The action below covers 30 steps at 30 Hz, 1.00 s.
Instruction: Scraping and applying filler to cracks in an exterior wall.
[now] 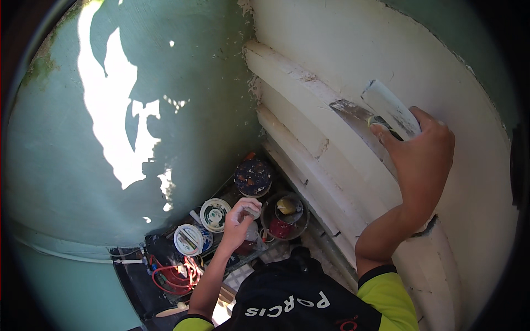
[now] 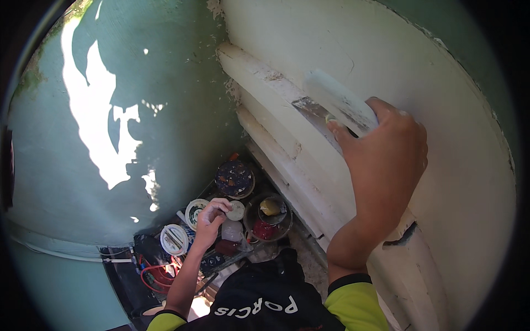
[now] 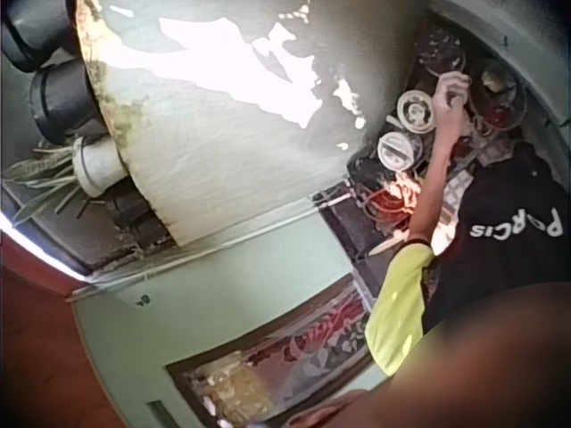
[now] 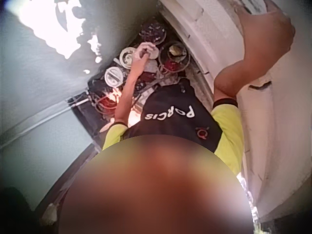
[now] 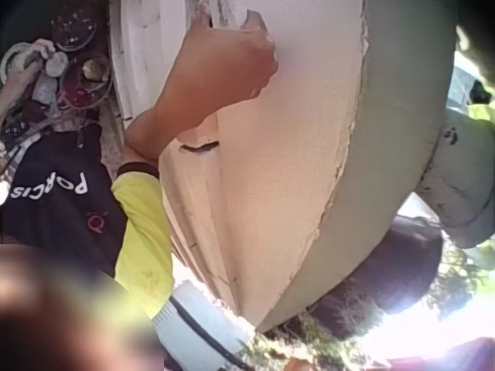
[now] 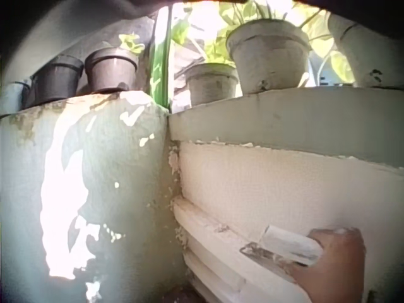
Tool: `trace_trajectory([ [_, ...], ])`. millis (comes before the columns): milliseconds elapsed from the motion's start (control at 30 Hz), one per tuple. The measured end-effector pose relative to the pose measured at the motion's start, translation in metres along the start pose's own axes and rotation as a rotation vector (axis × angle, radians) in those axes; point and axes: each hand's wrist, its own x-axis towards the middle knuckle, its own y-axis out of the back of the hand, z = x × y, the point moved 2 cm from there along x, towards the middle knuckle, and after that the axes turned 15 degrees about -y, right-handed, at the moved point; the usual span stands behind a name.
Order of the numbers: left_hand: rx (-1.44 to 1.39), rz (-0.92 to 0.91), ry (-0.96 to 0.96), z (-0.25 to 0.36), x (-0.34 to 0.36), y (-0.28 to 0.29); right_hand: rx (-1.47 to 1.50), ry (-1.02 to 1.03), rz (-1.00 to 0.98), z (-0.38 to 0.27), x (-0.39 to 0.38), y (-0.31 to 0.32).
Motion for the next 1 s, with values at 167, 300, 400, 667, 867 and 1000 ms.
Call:
trace_trajectory([
  [167,-0.036,-0.063,0.025,-0.005,-0.004,-0.007,0.043,-0.018,-0.185,0.010,0.000,0.010],
  [300,-0.045,-0.091,0.007,-0.002,0.009,-0.015,0.025,0.074,0.022,-0.004,0.000,0.000],
  [400,-0.056,-0.124,0.001,0.003,0.009,-0.017,0.034,0.155,0.011,0.009,0.004,0.014],
  [667,-0.083,-0.126,-0.018,0.008,0.005,-0.018,0.030,0.080,-0.125,0.001,0.000,0.008],
  [867,-0.079,-0.138,-0.014,0.017,0.003,-0.020,0.000,0.110,-0.061,0.000,0.000,0.009],
  [1000,-0.084,-0.093,-0.008,0.016,0.000,-0.021,-0.029,0.107,0.010,0.009,0.000,0.001],
])
